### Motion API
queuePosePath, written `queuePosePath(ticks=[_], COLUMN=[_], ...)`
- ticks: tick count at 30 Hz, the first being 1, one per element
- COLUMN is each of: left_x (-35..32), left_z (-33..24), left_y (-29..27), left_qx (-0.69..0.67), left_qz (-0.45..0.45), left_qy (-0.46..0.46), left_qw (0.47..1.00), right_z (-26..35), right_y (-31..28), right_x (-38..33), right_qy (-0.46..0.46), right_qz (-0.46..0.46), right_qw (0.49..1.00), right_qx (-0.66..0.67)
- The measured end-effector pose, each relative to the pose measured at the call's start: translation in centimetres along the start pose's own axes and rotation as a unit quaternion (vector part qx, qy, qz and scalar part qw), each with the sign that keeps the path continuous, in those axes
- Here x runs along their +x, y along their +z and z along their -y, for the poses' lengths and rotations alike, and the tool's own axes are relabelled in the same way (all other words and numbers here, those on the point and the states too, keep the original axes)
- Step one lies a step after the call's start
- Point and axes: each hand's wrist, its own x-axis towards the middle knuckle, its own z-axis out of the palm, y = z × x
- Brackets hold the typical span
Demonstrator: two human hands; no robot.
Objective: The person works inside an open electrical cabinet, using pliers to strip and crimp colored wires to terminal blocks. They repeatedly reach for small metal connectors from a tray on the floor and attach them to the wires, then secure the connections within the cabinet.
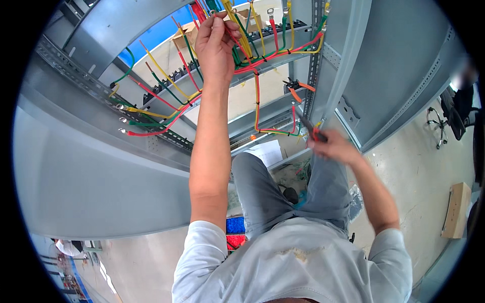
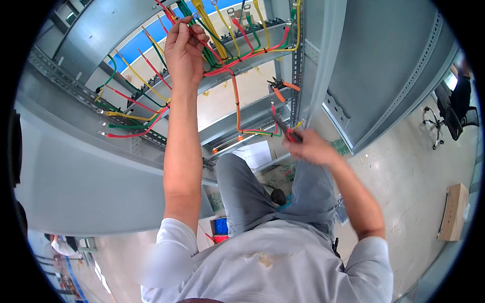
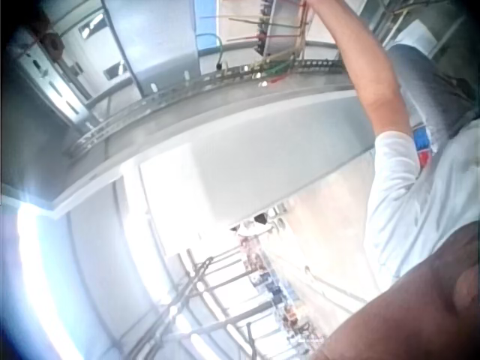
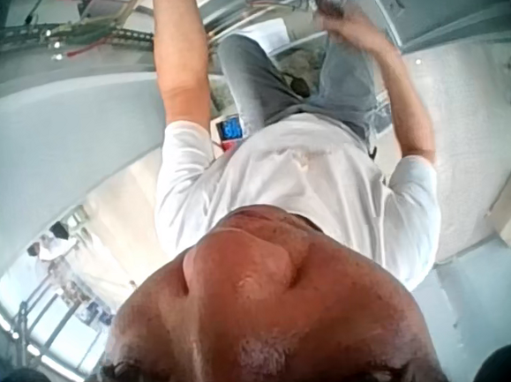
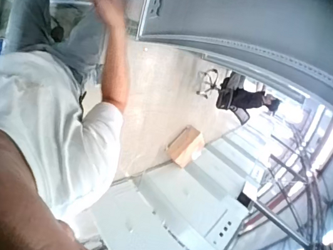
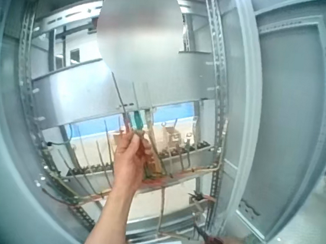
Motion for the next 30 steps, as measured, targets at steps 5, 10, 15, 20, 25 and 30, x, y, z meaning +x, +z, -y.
queuePosePath(ticks=[5,10,15,20,25,30], left_x=[-0.2,-0.1,-0.2,-1.4,-2.8,-2.3], left_z=[-0.2,0.0,0.2,0.0,-0.8,-2.3], left_y=[0.6,0.6,0.8,1.8,1.8,2.1], left_qx=[0.019,0.034,0.058,0.21,0.38,0.458], left_qz=[-0.011,-0.023,-0.028,-0.093,-0.142,-0.135], left_qy=[-0.001,-0.008,-0.01,0.06,0.166,0.146], left_qw=[1.0,0.999,0.998,0.971,0.899,0.866], right_z=[-12.2,-15.1,-15.5,-16.4,-15.0,-11.6], right_y=[3.9,3.9,3.0,3.7,4.4,5.4], right_x=[-2.7,-3.9,-4.3,-4.3,-4.1,-3.3], right_qy=[0.077,0.115,0.102,0.12,0.086,0.055], right_qz=[0.003,-0.027,-0.054,-0.036,0.019,0.034], right_qw=[0.979,0.962,0.969,0.975,0.979,0.982], right_qx=[0.191,0.246,0.218,0.181,0.186,0.178])
